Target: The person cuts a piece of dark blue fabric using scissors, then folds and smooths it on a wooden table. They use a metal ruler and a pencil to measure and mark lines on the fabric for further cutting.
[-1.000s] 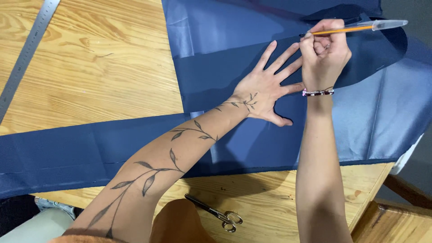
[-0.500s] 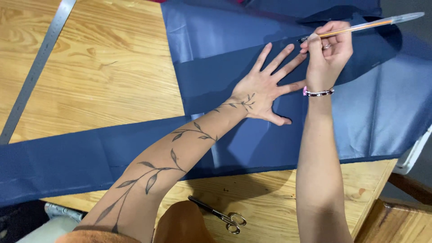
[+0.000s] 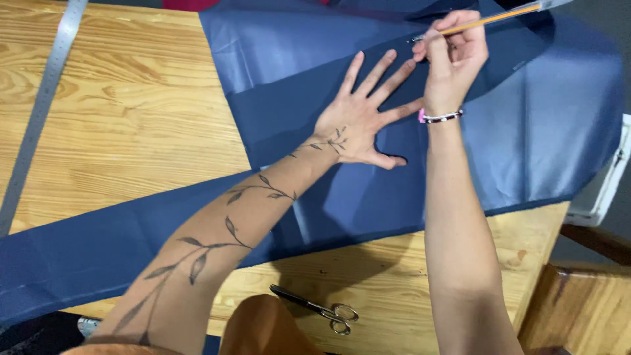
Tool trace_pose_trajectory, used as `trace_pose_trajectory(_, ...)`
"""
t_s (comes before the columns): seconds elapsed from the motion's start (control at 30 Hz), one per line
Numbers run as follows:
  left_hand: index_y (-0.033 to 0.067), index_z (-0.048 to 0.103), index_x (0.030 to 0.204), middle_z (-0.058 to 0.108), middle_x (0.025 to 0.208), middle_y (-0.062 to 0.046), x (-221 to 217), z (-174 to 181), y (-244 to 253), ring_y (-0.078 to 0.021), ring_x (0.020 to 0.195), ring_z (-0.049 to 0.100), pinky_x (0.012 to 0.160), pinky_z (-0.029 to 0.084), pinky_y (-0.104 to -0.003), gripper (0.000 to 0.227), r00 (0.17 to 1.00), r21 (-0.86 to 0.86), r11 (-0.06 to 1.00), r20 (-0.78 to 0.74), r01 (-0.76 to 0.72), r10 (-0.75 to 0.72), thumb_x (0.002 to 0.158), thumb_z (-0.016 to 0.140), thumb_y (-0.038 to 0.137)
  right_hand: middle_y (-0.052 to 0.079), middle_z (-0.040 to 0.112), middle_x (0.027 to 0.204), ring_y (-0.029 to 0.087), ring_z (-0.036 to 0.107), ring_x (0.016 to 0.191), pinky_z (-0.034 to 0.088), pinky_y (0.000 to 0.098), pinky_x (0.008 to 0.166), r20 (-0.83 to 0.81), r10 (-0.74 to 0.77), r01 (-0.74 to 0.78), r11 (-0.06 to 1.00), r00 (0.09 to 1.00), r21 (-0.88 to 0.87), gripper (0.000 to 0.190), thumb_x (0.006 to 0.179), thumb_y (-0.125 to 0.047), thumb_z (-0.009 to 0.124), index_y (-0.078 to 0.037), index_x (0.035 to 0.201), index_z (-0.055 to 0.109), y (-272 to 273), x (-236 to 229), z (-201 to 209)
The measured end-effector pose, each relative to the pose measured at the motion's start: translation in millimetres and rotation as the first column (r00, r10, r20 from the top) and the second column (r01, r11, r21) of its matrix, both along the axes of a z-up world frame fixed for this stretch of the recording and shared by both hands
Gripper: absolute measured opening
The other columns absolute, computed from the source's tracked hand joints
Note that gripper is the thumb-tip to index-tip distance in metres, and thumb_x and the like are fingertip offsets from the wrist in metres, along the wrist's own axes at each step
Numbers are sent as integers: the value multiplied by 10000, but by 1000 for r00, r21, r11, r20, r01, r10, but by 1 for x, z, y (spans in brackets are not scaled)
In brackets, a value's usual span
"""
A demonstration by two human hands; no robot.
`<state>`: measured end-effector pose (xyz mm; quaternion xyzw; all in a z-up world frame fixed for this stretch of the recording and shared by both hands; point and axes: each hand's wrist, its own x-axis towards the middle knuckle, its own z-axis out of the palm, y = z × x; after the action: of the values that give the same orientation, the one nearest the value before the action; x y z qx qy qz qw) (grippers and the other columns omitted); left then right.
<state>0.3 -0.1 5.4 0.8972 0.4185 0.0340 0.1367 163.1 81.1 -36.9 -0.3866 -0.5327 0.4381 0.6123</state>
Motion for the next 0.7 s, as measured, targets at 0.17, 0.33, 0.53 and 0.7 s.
trace_pose_trajectory(0.17,344,207,1683,70,1702,-182,0,23,-2,-441,1547,15,1221,31,-750,1050,999,-34,998,-15,48,-48,875,525,935,127,595,1088,195,633,739,538,284,710,161,-53,52,999,986,15,130,1002,-21,635,-92,1035,531,-85,18,67)
trace_pose_trajectory(0.33,365,161,1682,33,1714,-182,1,29,-4,-459,1561,1,1222,15,-747,1036,997,-79,997,-76,26,-32,857,478,906,218,643,1235,337,588,1224,500,444,1039,583,-15,154,970,812,-189,503,1124,-297,289,27,1124,674,-238,41,112)
trace_pose_trajectory(0.53,348,242,1672,69,1714,-207,5,21,-1,-469,1554,0,1204,-23,-741,1036,1000,-89,996,3,28,-27,813,507,863,218,627,836,157,528,413,427,244,442,417,-377,497,837,827,-229,399,1134,-310,305,16,966,462,-400,63,53)
trace_pose_trajectory(0.7,333,254,1674,64,1711,-220,8,23,-4,-477,1547,-6,1201,-10,-755,1041,1000,-75,997,-9,25,-25,808,474,866,-46,502,605,94,502,520,417,302,532,826,-132,743,530,548,-409,230,1069,-351,533,-139,1033,614,-384,88,77)
